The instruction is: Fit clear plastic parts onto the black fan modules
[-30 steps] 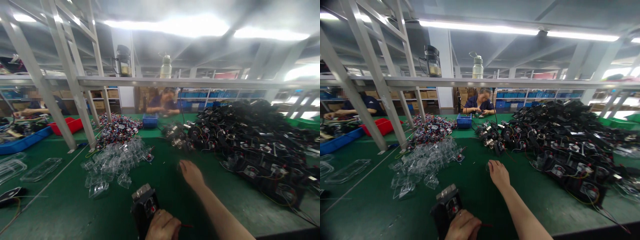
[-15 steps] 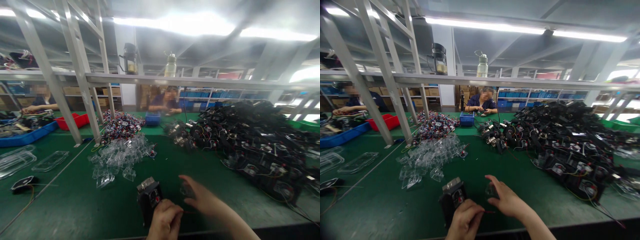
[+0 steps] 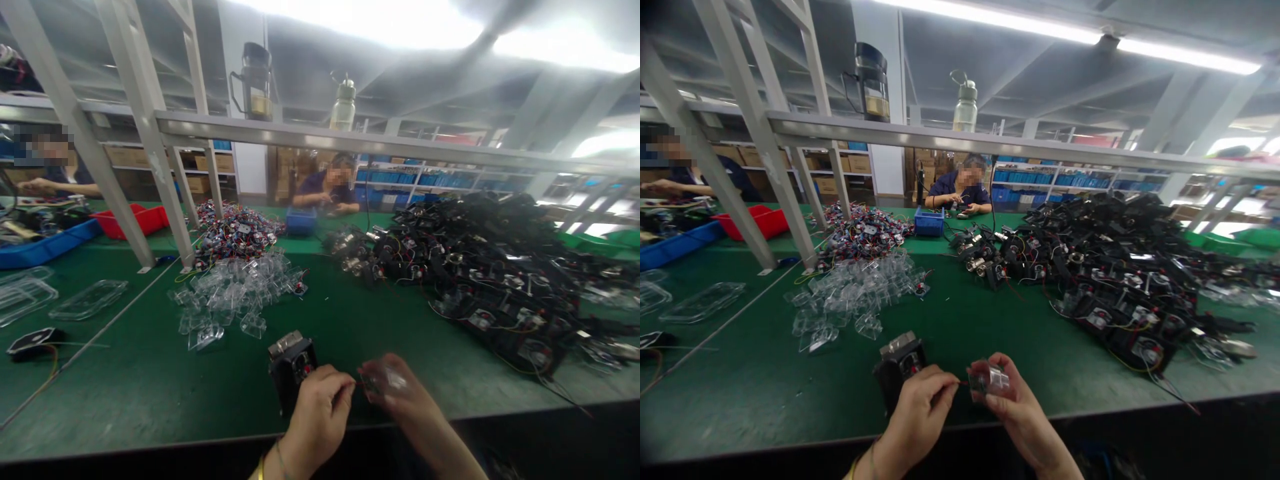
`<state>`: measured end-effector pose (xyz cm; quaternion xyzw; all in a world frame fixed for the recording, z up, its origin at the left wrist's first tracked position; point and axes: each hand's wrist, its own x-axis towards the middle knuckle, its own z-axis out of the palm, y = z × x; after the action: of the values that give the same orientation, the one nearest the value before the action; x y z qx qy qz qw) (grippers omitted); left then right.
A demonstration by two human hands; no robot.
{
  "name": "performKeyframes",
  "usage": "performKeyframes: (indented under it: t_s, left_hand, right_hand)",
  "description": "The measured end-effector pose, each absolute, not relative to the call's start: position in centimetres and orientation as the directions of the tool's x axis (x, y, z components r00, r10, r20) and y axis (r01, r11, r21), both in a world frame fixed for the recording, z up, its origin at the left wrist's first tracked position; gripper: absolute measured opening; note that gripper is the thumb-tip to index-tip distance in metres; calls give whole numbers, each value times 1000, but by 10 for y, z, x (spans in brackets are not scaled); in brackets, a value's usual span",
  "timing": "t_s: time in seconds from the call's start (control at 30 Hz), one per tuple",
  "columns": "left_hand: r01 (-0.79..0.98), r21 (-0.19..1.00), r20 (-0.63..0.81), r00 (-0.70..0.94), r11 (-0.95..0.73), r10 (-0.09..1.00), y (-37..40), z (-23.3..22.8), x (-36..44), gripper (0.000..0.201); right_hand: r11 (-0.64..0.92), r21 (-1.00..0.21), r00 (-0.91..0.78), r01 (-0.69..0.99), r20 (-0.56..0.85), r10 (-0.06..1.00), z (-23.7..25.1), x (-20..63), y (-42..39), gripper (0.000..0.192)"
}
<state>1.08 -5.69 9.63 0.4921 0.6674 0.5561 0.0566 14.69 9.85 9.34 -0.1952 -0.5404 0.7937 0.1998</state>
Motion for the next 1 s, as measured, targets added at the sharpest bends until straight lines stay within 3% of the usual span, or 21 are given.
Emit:
performKeyframes:
  t_s: [0.2,0.47,0.73,1.0]
  left_hand:
    - [715,698,467,-487,30,738,-52,99,13,20]
    - [845,514,482,-429,150,764,-51,110,16,18]
    - [850,500,469,-426,165,774,-50,105,16,16]
    - [817,558,465,-455,147,759,-51,107,15,15]
  right_hand:
    - [-296,-948,-884,-120,-34,467,97,154,97,63]
    - [-68,-997,-878,-31,-5,479,92,155,100,62]
    - [-46,-998,-873,-36,9,488,90,156,101,61]
    - [-27,-999,-863,-39,19,506,92,152,99,60]
